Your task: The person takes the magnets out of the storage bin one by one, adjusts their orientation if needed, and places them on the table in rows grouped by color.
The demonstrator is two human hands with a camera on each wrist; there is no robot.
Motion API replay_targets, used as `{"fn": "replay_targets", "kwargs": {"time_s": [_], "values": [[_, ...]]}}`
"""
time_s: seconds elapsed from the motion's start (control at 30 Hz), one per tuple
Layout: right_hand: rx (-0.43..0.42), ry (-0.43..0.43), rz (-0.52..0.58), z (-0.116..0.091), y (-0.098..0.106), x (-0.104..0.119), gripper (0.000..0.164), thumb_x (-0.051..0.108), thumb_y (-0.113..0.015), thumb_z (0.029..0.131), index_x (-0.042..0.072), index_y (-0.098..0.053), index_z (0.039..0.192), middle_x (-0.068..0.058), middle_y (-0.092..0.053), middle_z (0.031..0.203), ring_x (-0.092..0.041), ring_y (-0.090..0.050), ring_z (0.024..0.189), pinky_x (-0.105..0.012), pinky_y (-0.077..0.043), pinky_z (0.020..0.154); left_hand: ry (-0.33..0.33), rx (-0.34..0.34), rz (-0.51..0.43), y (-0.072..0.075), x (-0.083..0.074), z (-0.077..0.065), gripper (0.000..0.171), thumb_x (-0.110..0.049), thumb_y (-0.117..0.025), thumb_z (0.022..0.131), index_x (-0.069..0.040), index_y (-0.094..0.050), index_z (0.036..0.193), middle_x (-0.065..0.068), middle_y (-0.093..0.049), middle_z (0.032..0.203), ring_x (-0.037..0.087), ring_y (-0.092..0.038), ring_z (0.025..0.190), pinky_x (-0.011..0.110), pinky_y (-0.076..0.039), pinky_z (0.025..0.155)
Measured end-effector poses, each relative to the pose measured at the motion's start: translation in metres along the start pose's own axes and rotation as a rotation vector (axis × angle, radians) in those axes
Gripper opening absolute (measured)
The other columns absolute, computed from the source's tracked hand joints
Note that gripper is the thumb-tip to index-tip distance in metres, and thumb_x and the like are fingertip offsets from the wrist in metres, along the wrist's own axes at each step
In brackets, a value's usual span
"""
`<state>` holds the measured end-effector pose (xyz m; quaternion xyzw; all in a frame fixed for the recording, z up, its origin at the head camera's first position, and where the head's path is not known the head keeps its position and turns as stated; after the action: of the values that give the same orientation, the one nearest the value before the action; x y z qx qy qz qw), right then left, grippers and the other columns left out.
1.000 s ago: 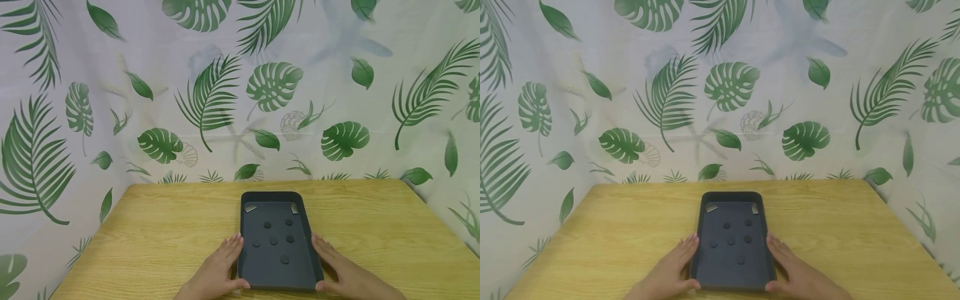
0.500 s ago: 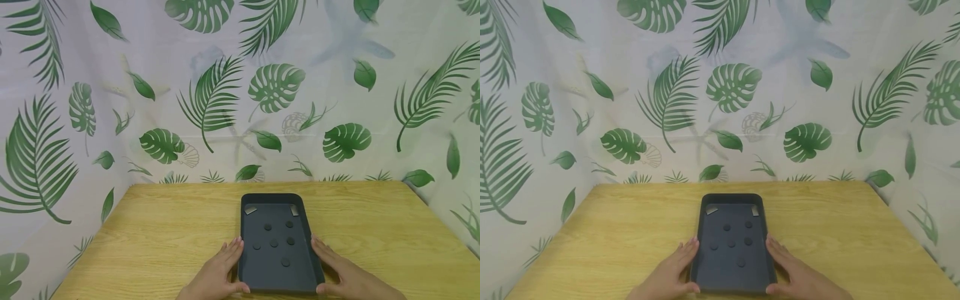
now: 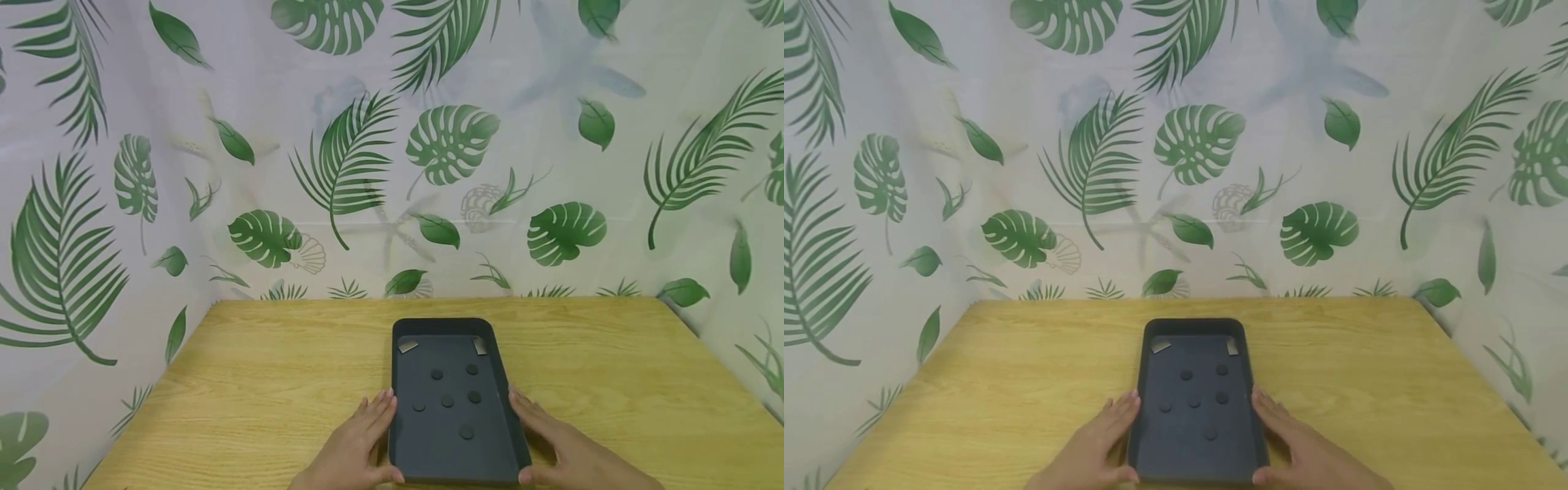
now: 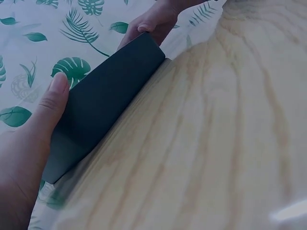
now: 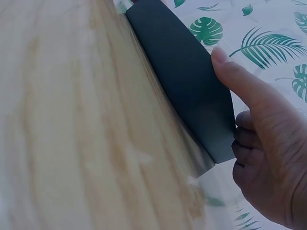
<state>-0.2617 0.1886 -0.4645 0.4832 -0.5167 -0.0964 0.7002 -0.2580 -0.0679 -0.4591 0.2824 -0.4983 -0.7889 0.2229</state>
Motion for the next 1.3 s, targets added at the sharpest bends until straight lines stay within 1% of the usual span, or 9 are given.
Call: {"fn": "replay_targets", "kwargs": {"time_s": [0.1, 0.27, 0.53, 0.67, 0.77, 0.83, 0.93, 1.07, 1.3], "values": [[-0.003, -0.011, -0.01, 0.0, 0.001, 0.0, 0.089, 0.032, -0.066, 0.089, 0.021, -0.006, 0.154, -0.011, -0.009, 0.157, -0.033, -0.017, 0.136, -0.043, -0.046, 0.098, -0.022, -0.045, 0.025, 0.001, -0.001, -0.001, 0.102, -0.075, -0.017, 0.083, 0.005, -0.034, 0.144, 0.02, -0.03, 0.151, 0.027, -0.028, 0.14, 0.04, -0.03, 0.113], [-0.037, -0.015, -0.025, -0.002, 0.007, 0.003, 0.091, 0.032, -0.071, 0.085, 0.022, -0.011, 0.154, -0.013, -0.017, 0.156, -0.039, -0.023, 0.136, -0.054, -0.045, 0.097, -0.039, -0.089, 0.059, 0.002, -0.002, -0.002, 0.1, -0.074, -0.016, 0.085, 0.005, -0.037, 0.142, 0.02, -0.033, 0.15, 0.027, -0.03, 0.14, 0.034, -0.024, 0.116], [-0.199, 0.117, -0.019, 0.004, 0.029, 0.021, 0.08, 0.027, -0.075, 0.08, 0.018, -0.034, 0.148, -0.007, -0.035, 0.151, 0.013, -0.015, 0.13, -0.061, -0.045, 0.09, -0.021, -0.088, 0.089, 0.002, -0.002, -0.002, 0.1, -0.076, -0.017, 0.084, 0.002, -0.037, 0.143, 0.016, -0.034, 0.151, 0.024, -0.03, 0.14, 0.044, -0.034, 0.109], [-0.195, 0.144, 0.044, 0.01, 0.031, 0.025, 0.076, 0.022, -0.075, 0.08, 0.023, -0.038, 0.146, -0.015, -0.039, 0.148, -0.019, -0.03, 0.138, -0.07, -0.04, 0.089, -0.025, -0.089, 0.094, 0.003, -0.002, -0.002, 0.1, -0.076, -0.019, 0.084, 0.002, -0.037, 0.143, 0.016, -0.034, 0.15, 0.024, -0.031, 0.14, 0.047, -0.036, 0.108], [-0.197, 0.14, 0.017, 0.015, 0.031, 0.027, 0.074, 0.024, -0.077, 0.078, 0.022, -0.042, 0.144, -0.018, -0.046, 0.142, -0.042, -0.042, 0.128, -0.065, -0.045, 0.088, -0.033, -0.093, 0.091, 0.004, -0.003, -0.002, 0.099, -0.076, -0.02, 0.084, 0.003, -0.037, 0.143, 0.016, -0.035, 0.15, 0.025, -0.031, 0.139, 0.047, -0.035, 0.108], [-0.206, 0.15, -0.005, 0.017, 0.031, 0.03, 0.072, 0.024, -0.078, 0.077, 0.021, -0.045, 0.142, -0.017, -0.05, 0.139, -0.043, -0.047, 0.124, -0.06, -0.048, 0.087, -0.035, -0.094, 0.088, 0.004, -0.003, -0.002, 0.099, -0.075, -0.021, 0.084, 0.003, -0.037, 0.143, 0.017, -0.034, 0.15, 0.025, -0.031, 0.139, 0.047, -0.035, 0.108], [-0.247, 0.196, -0.03, 0.02, 0.034, 0.035, 0.07, 0.024, -0.08, 0.075, 0.02, -0.05, 0.138, -0.011, -0.056, 0.132, -0.026, -0.052, 0.121, -0.047, -0.053, 0.084, -0.032, -0.091, 0.063, 0.003, -0.003, -0.002, 0.098, -0.075, -0.022, 0.085, 0.003, -0.037, 0.143, 0.017, -0.034, 0.15, 0.026, -0.031, 0.14, 0.047, -0.034, 0.109], [-0.272, 0.318, 0.062, 0.025, 0.036, 0.042, 0.064, 0.014, -0.079, 0.075, 0.015, -0.054, 0.134, -0.008, -0.061, 0.118, -0.009, -0.057, 0.108, -0.033, -0.055, 0.08, -0.017, -0.076, 0.019, 0.001, -0.001, -0.002, 0.098, -0.074, -0.024, 0.085, 0.003, -0.035, 0.144, 0.017, -0.032, 0.151, 0.026, -0.028, 0.141, 0.046, -0.032, 0.111], [-0.226, 0.375, 0.324, 0.038, 0.03, 0.037, 0.046, 0.002, -0.072, 0.081, 0.005, -0.059, 0.125, -0.004, -0.06, 0.102, -0.014, -0.058, 0.089, -0.026, -0.054, 0.076, -0.002, -0.052, -0.051, -0.001, 0.001, -0.003, 0.096, -0.073, -0.028, 0.085, 0.002, -0.031, 0.146, 0.017, -0.027, 0.153, 0.025, -0.024, 0.142, 0.042, -0.024, 0.115]]}}
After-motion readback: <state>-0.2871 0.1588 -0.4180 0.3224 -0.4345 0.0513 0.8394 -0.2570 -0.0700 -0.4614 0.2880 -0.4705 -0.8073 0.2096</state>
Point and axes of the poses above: each hand's wrist, its own z-axis towards the middle knuckle, its own y-axis out of the back of the hand, x = y × z, the point moved 9 cm from there along z, towards the middle knuckle
